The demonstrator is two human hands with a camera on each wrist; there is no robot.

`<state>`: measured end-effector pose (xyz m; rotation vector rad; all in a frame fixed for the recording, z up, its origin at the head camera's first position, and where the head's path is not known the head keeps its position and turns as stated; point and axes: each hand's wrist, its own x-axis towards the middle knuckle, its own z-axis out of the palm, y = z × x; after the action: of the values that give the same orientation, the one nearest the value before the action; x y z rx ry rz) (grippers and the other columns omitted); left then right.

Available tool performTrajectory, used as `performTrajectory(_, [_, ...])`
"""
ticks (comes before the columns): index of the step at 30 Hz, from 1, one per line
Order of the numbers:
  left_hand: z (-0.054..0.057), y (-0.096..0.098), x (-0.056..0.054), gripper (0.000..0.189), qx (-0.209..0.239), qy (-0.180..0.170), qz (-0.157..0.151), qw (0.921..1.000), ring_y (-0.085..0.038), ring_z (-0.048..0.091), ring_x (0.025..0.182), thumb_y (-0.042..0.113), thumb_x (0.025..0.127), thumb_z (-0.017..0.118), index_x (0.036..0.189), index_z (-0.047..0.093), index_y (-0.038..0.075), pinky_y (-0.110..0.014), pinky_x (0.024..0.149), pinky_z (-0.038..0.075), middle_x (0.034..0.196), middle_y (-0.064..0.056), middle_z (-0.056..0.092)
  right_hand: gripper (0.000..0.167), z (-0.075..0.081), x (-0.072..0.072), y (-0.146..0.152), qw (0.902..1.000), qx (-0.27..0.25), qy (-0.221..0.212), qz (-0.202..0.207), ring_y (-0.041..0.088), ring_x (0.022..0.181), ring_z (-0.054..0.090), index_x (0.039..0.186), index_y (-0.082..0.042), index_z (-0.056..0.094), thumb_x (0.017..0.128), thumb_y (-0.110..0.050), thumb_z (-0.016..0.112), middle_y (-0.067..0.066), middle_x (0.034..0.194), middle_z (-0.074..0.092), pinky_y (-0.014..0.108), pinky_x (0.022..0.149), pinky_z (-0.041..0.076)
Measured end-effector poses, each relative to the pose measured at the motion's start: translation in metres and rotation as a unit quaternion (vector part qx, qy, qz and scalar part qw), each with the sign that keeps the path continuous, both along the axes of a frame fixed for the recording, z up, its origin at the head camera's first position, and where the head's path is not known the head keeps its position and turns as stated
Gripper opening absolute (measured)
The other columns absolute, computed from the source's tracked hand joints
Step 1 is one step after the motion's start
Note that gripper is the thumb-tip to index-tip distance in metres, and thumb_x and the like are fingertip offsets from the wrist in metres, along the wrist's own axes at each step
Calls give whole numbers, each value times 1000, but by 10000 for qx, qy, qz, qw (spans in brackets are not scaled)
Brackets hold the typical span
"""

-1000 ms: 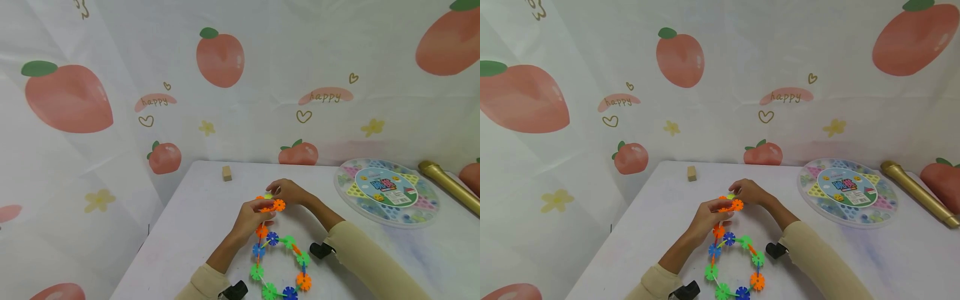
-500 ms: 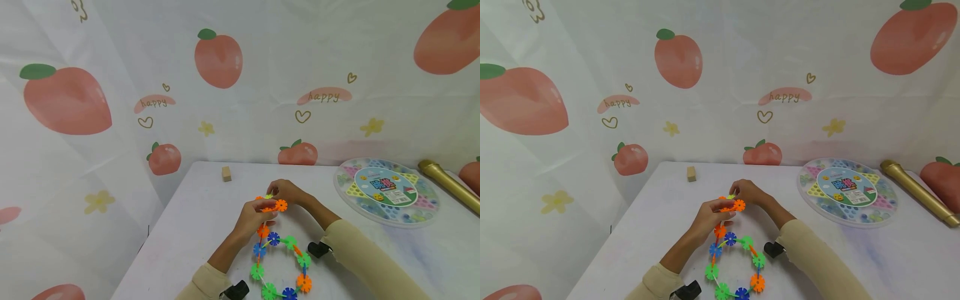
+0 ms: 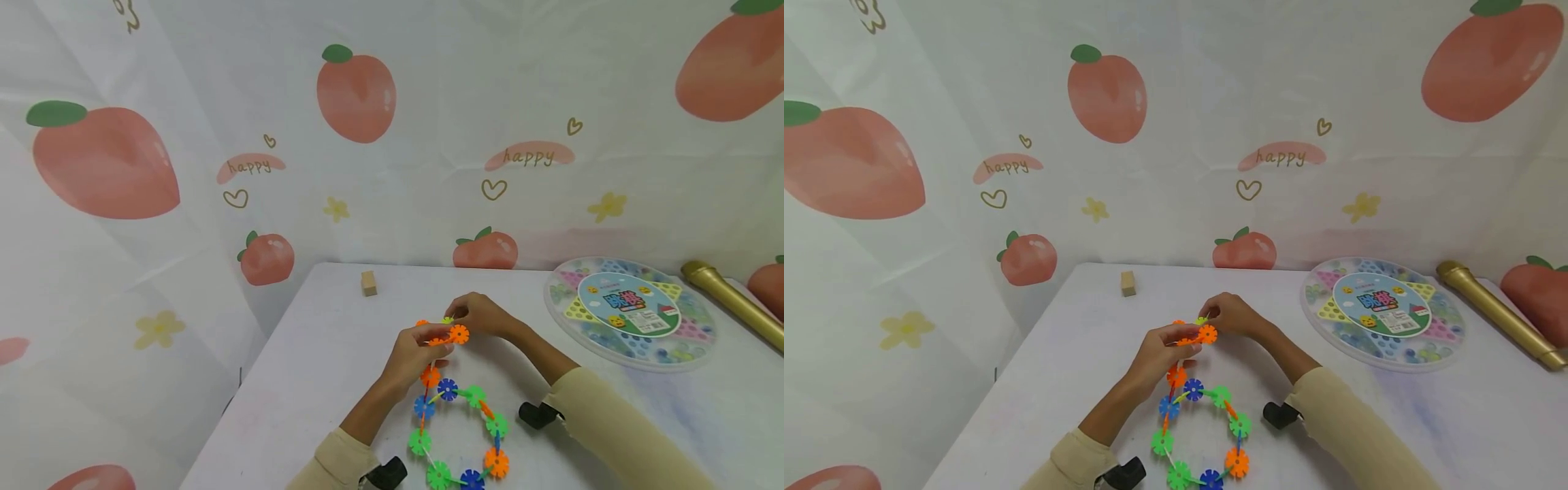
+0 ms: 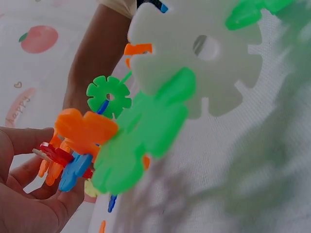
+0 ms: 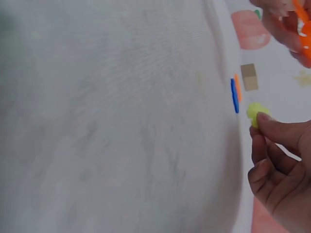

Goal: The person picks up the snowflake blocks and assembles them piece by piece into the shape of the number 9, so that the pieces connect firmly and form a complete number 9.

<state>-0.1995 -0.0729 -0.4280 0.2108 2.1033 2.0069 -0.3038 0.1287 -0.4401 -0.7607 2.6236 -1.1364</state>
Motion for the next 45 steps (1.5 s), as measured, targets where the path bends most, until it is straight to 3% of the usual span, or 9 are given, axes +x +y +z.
performTrajectory(7, [-3,4,-1,32,-67,43,46,10000,-36,74,106,12,99,75,131,75,9,-35,86,64,123,-10,68,14,4,12,23,9961,-534,-665,-232,23,73,63,107,-1,74,94,-6,70,5,89,73,30,63,55])
performTrajectory(12, [-5,6,-2,33,-80,20,59,9999,-33,74,107,12,99,74,131,75,11,-33,87,64,125,-9,69,16,9,24,38,9926,-841,-825,-301,27,79,67,109,-1,71,97,-12,73,7,90,75,31,63,56])
performTrajectory(23, [-6,14,-3,34,-24,144,73,9999,-36,73,107,11,100,74,134,73,10,-34,87,64,125,-10,72,24,19,45,65,9882,-1250,-775,-423,39,91,70,114,-1,71,98,-17,77,10,96,77,30,67,59])
performTrajectory(32, [-9,18,-5,31,116,141,-9,9998,-33,75,107,11,100,74,131,75,10,-34,87,64,119,-8,75,22,20,53,69,9858,-1437,-766,-418,41,95,71,113,-2,72,99,-19,76,20,104,76,31,70,61])
performTrajectory(45, [-9,18,-3,27,382,277,165,9987,-28,80,100,9,96,79,123,79,3,-31,87,63,114,-14,79,14,20,58,68,9835,-1746,-416,-231,45,91,70,107,-3,77,99,-14,76,31,106,74,30,77,62])
